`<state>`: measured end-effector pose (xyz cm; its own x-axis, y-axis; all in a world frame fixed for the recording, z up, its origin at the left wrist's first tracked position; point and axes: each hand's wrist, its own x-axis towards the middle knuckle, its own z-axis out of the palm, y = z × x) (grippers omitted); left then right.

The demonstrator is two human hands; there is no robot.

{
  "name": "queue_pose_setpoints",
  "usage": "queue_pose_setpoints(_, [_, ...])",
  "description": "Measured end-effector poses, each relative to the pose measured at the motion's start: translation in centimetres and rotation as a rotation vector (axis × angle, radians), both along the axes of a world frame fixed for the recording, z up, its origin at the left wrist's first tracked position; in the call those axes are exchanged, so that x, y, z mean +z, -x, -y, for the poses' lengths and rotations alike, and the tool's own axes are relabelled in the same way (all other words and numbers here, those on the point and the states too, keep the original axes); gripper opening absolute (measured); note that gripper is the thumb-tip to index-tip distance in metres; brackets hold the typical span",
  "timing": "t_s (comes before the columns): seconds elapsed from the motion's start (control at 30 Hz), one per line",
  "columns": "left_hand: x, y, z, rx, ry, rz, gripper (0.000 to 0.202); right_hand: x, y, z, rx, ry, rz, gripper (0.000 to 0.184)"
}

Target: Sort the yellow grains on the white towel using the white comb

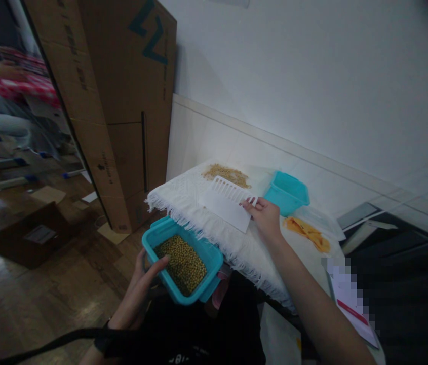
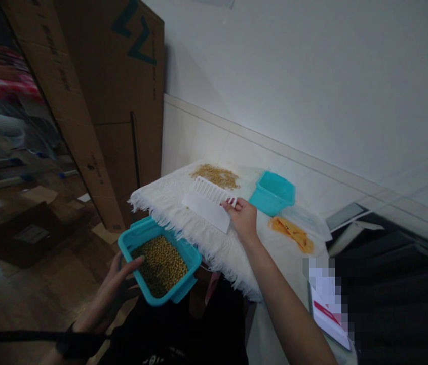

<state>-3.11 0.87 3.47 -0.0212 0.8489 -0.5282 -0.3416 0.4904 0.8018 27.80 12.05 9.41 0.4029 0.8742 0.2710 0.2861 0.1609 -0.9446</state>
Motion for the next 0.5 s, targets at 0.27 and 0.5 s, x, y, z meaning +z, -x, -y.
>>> queue_pose_setpoints(0.27, [0.1,-0.1,0.0,0.004,0.001,0.010,0.085,0.3,2.2,5.0,0.003,-0.057,0.198,0.035])
queue_pose_setpoints(0.5, [0.2,-0.2,0.2,0.001,-0.034,0.010,0.080,-0.4,5.0,10.4,-0.035,-0.196,0.484,0.018])
